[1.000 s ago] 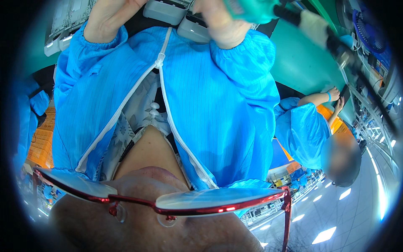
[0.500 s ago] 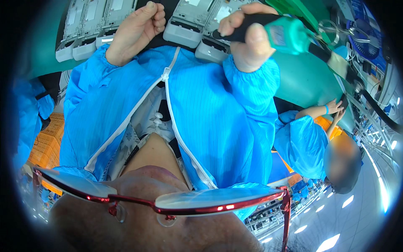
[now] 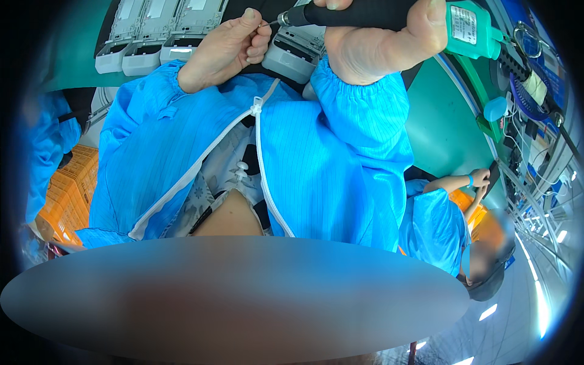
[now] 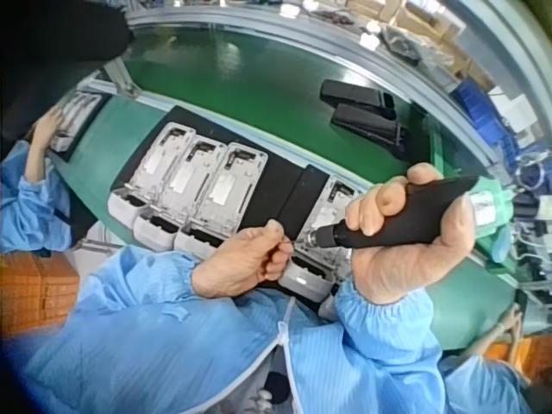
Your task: Use an electric screwdriver to assemble electronic components at a factory workstation.
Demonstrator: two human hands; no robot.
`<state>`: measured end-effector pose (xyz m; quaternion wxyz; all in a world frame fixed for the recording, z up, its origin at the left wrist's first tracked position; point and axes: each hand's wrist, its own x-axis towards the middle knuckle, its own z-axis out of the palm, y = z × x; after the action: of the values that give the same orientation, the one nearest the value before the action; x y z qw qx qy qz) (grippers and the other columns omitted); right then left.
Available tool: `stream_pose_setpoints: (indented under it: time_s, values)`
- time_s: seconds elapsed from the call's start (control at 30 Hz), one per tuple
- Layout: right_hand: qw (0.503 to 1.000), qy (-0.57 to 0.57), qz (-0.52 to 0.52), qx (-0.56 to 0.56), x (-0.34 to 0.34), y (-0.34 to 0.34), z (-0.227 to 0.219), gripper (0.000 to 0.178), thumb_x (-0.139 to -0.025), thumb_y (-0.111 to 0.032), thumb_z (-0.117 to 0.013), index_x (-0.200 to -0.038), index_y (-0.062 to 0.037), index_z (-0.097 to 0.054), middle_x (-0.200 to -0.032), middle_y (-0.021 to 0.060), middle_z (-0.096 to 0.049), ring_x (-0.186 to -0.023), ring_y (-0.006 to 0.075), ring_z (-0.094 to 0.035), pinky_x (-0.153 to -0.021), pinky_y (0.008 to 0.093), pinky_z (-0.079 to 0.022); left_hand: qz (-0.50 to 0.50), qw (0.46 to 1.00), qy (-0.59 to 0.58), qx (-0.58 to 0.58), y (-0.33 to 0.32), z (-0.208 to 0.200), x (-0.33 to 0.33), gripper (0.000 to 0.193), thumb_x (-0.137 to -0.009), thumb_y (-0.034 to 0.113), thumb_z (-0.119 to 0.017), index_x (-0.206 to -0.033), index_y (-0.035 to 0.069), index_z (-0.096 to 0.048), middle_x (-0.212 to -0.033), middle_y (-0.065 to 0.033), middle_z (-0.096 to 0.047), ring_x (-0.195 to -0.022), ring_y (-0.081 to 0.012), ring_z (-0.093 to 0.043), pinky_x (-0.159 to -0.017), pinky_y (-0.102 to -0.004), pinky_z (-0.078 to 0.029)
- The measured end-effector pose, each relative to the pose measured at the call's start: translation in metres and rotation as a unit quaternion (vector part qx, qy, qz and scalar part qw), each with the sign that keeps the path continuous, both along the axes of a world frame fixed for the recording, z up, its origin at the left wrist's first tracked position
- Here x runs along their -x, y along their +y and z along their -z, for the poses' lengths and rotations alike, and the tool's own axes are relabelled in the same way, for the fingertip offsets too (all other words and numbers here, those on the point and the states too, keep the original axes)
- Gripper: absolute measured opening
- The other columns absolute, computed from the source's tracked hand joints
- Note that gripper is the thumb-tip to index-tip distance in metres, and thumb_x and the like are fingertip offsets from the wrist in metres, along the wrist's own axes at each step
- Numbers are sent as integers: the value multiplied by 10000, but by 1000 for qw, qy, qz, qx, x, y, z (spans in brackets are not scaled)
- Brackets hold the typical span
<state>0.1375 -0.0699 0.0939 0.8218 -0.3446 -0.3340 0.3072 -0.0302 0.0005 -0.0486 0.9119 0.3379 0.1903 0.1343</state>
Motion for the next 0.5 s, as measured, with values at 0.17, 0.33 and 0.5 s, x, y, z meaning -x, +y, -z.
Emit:
stream_pose_setpoints:
  time_s: [0.17, 0.33, 0.5]
  values:
    - [1000, -27, -7, 4, -2, 2, 1, 572, -964, -594, -563, -1169, -69, -660, -798, 77, -672, -612, 202, -606, -597, 387, -523, -43, 994, 12, 95, -8, -4, -6, 411, -1089, 425, -518, -956, 49, -618, -761, -25, -535, -667, -124, -480, -615, -267, -421]
    - [997, -71, -7, -35, -5, 5, 11, 575, -965, -595, -561, -1172, -68, -659, -816, 82, -692, -616, 201, -618, -601, 386, -535, -51, 994, 24, 92, -9, -4, -12, 437, -1089, 436, -514, -915, 47, -610, -720, -21, -522, -621, -112, -456, -570, -254, -398]
    - [996, -88, -16, -9, -1, 3, 5, 585, -970, -601, -550, -1182, -66, -654, -821, 81, -693, -618, 200, -619, -607, 389, -542, -49, 994, 26, 98, -10, -4, -14, 447, -1093, 435, -507, -891, 50, -614, -701, -15, -517, -606, -106, -448, -558, -250, -389]
